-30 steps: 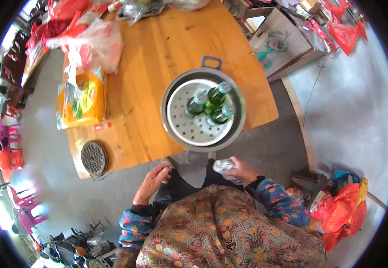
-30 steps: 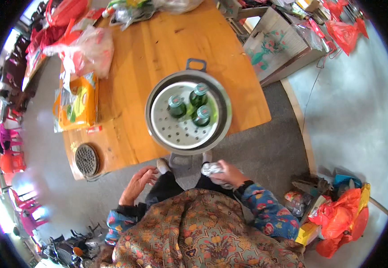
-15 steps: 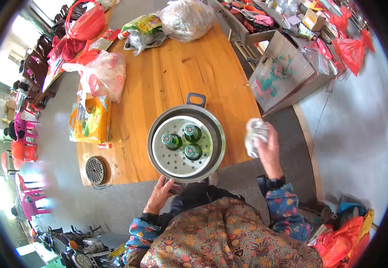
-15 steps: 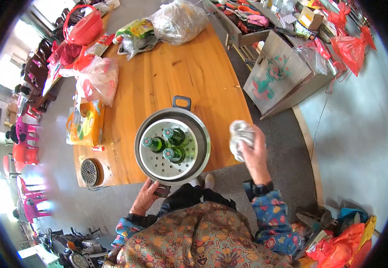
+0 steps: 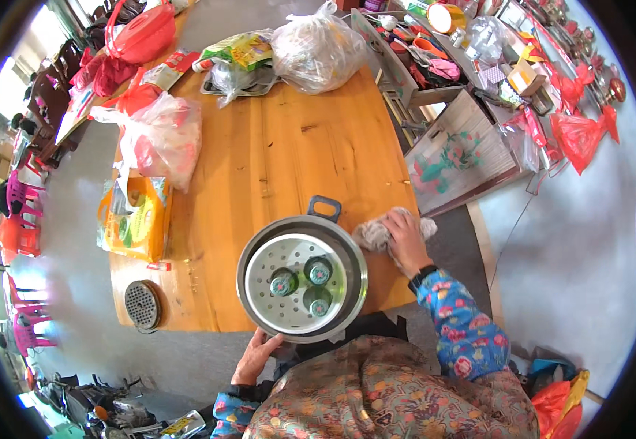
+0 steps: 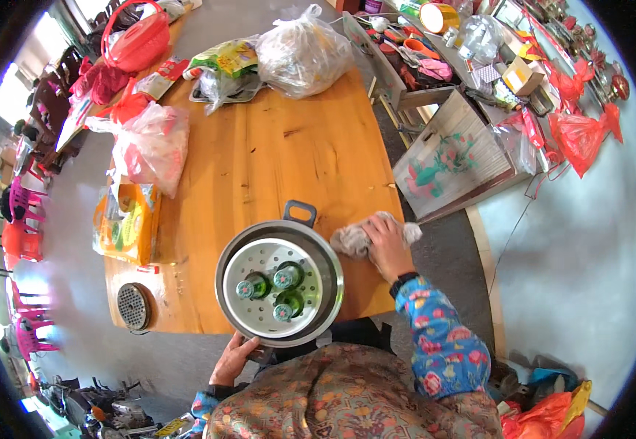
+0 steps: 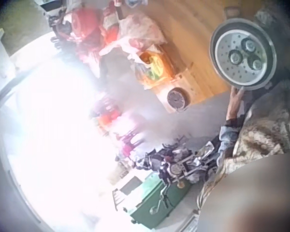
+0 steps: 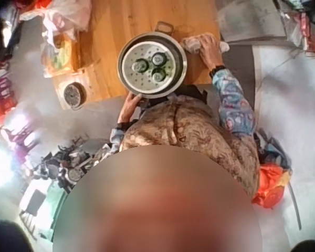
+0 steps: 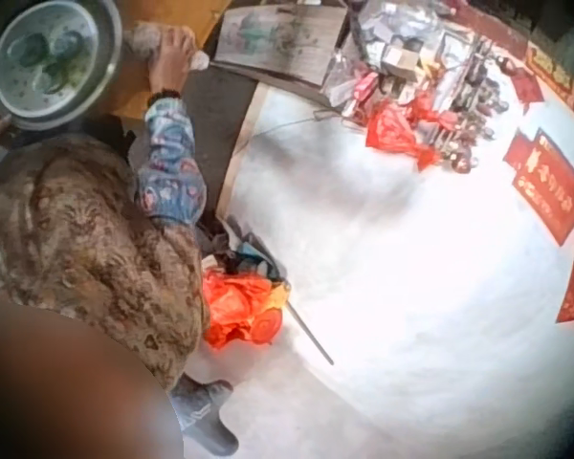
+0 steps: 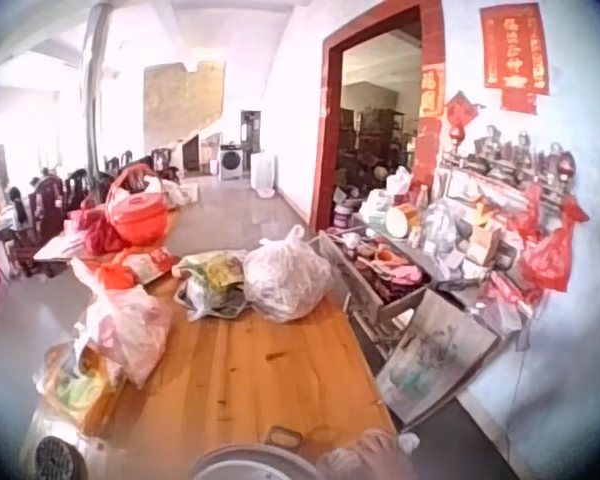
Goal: The person moves bags of food, a plastic container of medical supplies, and metal trays across a table before wiping the surface with a cloth.
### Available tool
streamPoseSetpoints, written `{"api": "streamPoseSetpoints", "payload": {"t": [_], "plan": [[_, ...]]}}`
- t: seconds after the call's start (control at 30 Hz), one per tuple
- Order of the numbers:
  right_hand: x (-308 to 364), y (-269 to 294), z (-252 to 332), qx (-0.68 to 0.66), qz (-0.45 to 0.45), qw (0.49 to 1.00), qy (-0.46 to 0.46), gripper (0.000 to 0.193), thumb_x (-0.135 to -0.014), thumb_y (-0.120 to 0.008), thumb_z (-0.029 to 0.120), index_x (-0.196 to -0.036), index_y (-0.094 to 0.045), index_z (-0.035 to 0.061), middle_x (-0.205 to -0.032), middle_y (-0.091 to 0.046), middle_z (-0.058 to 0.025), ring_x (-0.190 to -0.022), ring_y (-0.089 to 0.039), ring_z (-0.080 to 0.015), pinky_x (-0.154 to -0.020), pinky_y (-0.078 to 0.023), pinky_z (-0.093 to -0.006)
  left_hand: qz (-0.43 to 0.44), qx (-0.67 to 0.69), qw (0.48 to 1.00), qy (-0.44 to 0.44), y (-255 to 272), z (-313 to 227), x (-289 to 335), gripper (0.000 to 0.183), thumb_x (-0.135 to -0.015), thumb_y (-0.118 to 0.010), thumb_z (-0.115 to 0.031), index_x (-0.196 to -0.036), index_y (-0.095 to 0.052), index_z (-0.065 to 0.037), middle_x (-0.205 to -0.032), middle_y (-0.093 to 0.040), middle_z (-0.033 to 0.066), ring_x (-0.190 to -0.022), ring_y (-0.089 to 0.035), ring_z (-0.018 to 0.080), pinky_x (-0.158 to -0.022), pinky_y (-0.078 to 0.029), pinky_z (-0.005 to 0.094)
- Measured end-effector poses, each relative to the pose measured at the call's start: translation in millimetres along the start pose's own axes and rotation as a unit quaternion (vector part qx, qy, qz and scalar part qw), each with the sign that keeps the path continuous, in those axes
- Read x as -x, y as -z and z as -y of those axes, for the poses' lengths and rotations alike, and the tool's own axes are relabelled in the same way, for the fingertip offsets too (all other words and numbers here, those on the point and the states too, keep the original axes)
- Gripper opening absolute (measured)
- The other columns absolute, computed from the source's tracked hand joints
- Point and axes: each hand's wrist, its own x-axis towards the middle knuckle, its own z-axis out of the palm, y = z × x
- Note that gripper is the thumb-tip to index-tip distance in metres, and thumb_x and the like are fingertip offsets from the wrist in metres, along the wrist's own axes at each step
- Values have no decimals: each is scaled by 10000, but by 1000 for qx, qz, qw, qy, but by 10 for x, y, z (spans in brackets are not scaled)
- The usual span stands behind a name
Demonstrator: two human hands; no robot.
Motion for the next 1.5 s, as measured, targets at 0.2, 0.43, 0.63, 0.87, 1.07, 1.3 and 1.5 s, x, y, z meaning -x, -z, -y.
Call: {"api": "streamPoseSetpoints", "payload": {"t": [0.2, 0.43, 0.63, 0.87, 1.07, 1.3, 1.5], "plan": [[-1612, -474, -895, -6, -96, 995, 37, 410, -700, -600, 38, -1103, -596, 111, -1191, -538, -72, -1149, -462, -324, -990, -347, -464, -56, 40, 997, 19, -91, -67, 70, 438, -879, -637, -161, -1264, -490, -15, -1089, -624, 85, -894, -614, 167, -788, -499, 299], [-3263, -767, -1386, -9, -131, 990, 42, 397, -731, -624, 94, -1127, -597, 116, -1133, -554, -95, -1128, -466, -340, -976, -347, -485, -142, 213, 967, 4, -211, 172, 82, 553, -800, -643, -58, -1317, -447, -66, -1186, -591, 104, -1003, -614, 239, -822, -530, 363], [-3700, -684, -1722, -17, -44, 998, 38, 508, -746, -610, 204, -1251, -555, 182, -1252, -515, -125, -1166, -462, -394, -1025, -335, -491, -246, 183, 952, 6, -515, -58, 19, 360, -851, -620, -130, -1195, -541, -62, -937, -635, 10, -718, -566, 96, -635, -436, 237], [-3621, -705, -1610, -122, -8, 992, 6, 622, -802, -572, 591, -1324, -503, 260, -1354, -482, -45, -1268, -419, -335, -1018, -298, -564, -294, 192, 936, -36, -603, -65, -5, 307, -875, -623, -155, -1155, -583, -35, -996, -664, 66, -835, -636, 169, -744, -506, 312], [-3594, -738, -1486, -37, -47, 998, -35, 578, -799, -604, 550, -1288, -550, 246, -1327, -526, -40, -1217, -451, -318, -994, -323, -519, -285, -22, 955, -77, -533, 5, 78, 259, -899, -613, -126, -1149, -596, -59, -1013, -659, 57, -879, -633, 167, -756, -507, 314], [-2141, -636, -1122, -95, -89, 987, 93, 491, -781, -680, 395, -1201, -602, 152, -1313, -533, -43, -1223, -446, -308, -1031, -311, -474, -231, 153, 961, 0, -418, -1, 94, 298, -958, -530, -222, -1198, -551, -47, -1069, -626, 30, -839, -613, 95, -684, -479, 221], [-23, -223, -543, -74, -4, 995, 68, 476, -749, -709, 324, -1182, -604, 154, -1365, -486, -63, -1277, -401, -338, -1061, -277, -494, -138, 155, 977, -48, -353, -56, 2, 351, -953, -546, -212, -1272, -495, -74, -1067, -626, 42, -879, -625, 140, -725, -520, 300]]}}
